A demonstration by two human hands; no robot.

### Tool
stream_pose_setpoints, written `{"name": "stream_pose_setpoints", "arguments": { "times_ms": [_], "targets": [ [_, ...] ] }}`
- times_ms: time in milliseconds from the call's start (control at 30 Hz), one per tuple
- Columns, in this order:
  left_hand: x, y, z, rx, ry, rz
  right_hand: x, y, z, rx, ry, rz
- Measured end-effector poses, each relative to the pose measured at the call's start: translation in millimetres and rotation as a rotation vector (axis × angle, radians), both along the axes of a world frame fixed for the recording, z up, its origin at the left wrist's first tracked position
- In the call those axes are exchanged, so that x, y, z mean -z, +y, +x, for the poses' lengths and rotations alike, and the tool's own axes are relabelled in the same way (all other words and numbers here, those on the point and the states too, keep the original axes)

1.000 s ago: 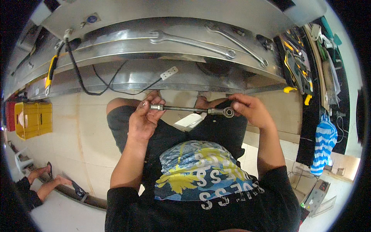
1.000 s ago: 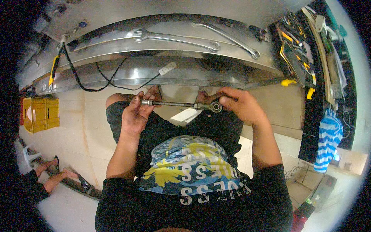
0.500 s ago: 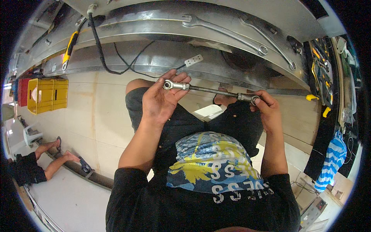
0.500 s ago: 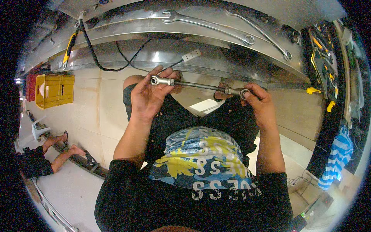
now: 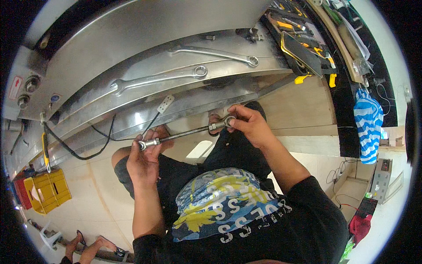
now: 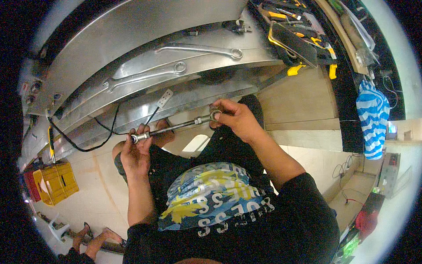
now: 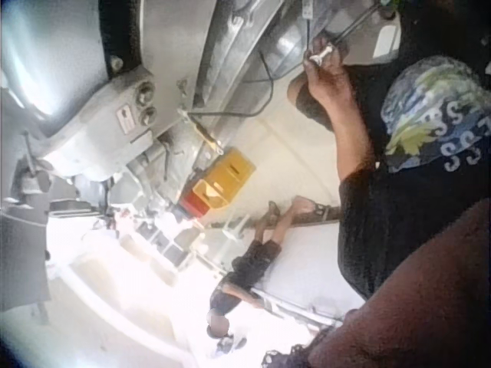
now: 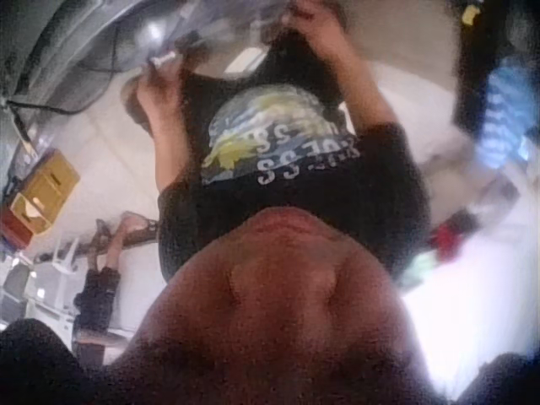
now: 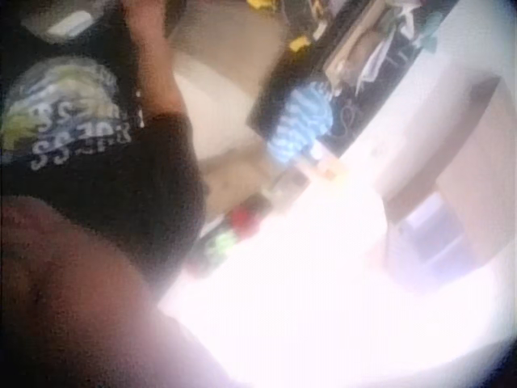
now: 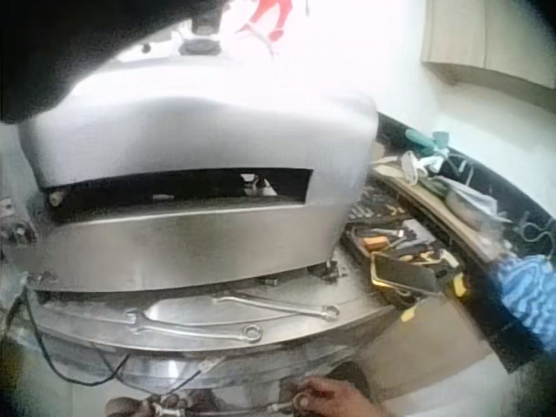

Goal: The person is sitting on the floor under a stainless steel counter, using a socket wrench and a regular wrench to tighten bolts on the underside of the appliance. They adjust the tools and their position to access different bolts.

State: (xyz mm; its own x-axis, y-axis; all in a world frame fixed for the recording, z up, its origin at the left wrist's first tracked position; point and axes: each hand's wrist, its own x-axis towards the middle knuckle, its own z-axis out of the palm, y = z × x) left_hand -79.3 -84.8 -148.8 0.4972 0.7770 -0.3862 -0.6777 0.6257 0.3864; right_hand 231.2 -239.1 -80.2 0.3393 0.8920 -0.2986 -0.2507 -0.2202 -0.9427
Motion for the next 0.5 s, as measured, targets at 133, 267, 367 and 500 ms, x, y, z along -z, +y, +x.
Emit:
{"name": "stream_pose_setpoints", "arguments": {
  "times_ms": [133,267,367,500],
  "targets": [
    [-14,1,5,0.022,-0.059,0.076,1,-8,2,-0.050,-0.005,-0.060],
    [11,7,1,0.060,-0.002,0.076,-35,-6,12,-0.196,-0.639,-0.039],
    [22,4,1,0.092,0.040,-0.018,-66,7,39,0.089,-1.047,0.008],
    [33,-5,12,0.178,0.080,-0.062,-110,50,74,0.272,-1.405,0.208]
  ]
}}
